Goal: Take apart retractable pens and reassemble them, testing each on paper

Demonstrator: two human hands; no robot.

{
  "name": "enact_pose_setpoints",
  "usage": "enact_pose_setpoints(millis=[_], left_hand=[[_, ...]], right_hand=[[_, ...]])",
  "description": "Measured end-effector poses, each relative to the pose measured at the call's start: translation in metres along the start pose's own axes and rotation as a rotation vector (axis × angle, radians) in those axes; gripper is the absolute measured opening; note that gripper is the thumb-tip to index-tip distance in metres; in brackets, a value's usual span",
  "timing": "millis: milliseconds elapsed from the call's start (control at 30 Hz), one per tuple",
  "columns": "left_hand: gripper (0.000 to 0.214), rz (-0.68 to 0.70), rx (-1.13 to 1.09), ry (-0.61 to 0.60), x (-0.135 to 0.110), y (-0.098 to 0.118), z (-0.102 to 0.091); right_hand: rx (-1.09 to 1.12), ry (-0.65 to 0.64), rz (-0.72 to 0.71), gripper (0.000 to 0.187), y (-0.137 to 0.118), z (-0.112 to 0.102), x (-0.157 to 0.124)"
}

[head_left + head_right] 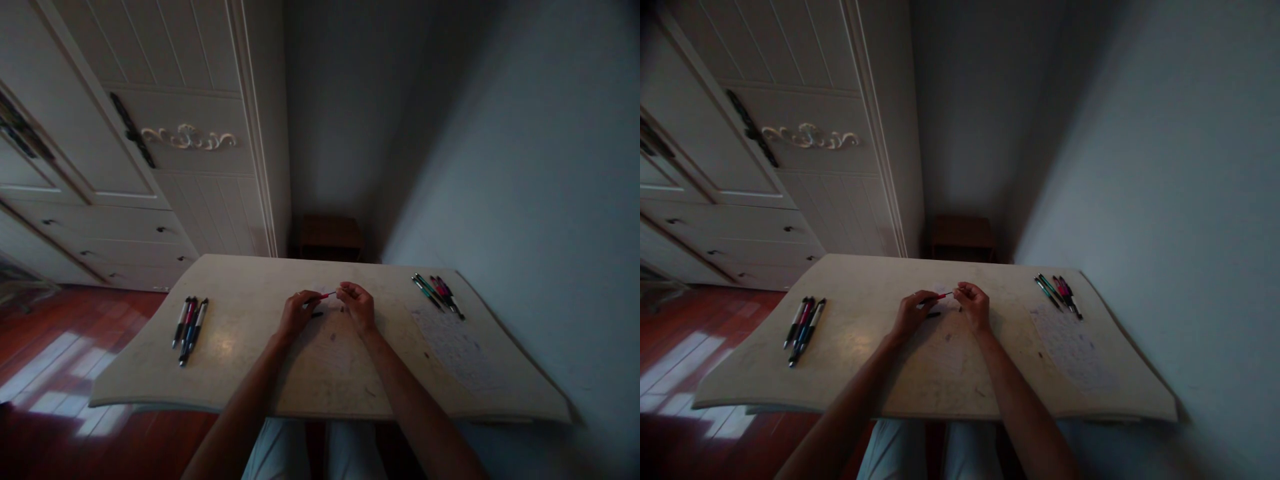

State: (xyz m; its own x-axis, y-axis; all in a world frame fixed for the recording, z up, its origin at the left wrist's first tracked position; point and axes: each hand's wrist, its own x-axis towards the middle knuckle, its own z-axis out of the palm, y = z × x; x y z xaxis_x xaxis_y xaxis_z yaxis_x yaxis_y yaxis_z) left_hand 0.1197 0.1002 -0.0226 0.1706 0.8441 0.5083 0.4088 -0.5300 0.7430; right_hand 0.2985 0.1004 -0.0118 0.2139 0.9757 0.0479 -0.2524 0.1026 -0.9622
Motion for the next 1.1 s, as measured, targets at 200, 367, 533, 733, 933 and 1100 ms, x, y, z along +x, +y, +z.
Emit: enact_pose_setpoints(millis=[200, 367, 533, 733, 933, 1100], left_hand=[[0.014, 0.004, 0.005, -0.018, -0.0019, -0.0009, 0.0001], [0.013, -0.001, 0.014, -0.014, -0.0027, 0.0004, -0.0003], [0.014, -0.005, 0.010, -0.023, -0.0029, 0.0027, -0.0012], [0.013, -0.020, -0.004, -0.025, -0.0028, 0.0016, -0.0018], [0.012, -0.016, -0.001, -0.031, -0.0034, 0.0021, -0.0022], [0.012, -0.026, -0.030, 0.005, -0.0036, 0.0017, -0.0006]], right_hand=[[-0.066, -0.037, 0.004, 0.040, 0.0028, -0.0024, -0.0002], [-0.090, -0.055, 0.037, 0.042, 0.0042, -0.0029, -0.0016], [-0.066, -0.081, 0.042, 0.040, 0.0023, -0.0021, -0.0025], [-0.032, -0.096, 0.075, 0.039, -0.0028, 0.0002, -0.0047], [-0.039, -0.124, 0.090, 0.040, -0.0051, -0.0003, -0.0063], [-0.050, -0.122, 0.086, 0.039, -0.0020, -0.0017, -0.0037]])
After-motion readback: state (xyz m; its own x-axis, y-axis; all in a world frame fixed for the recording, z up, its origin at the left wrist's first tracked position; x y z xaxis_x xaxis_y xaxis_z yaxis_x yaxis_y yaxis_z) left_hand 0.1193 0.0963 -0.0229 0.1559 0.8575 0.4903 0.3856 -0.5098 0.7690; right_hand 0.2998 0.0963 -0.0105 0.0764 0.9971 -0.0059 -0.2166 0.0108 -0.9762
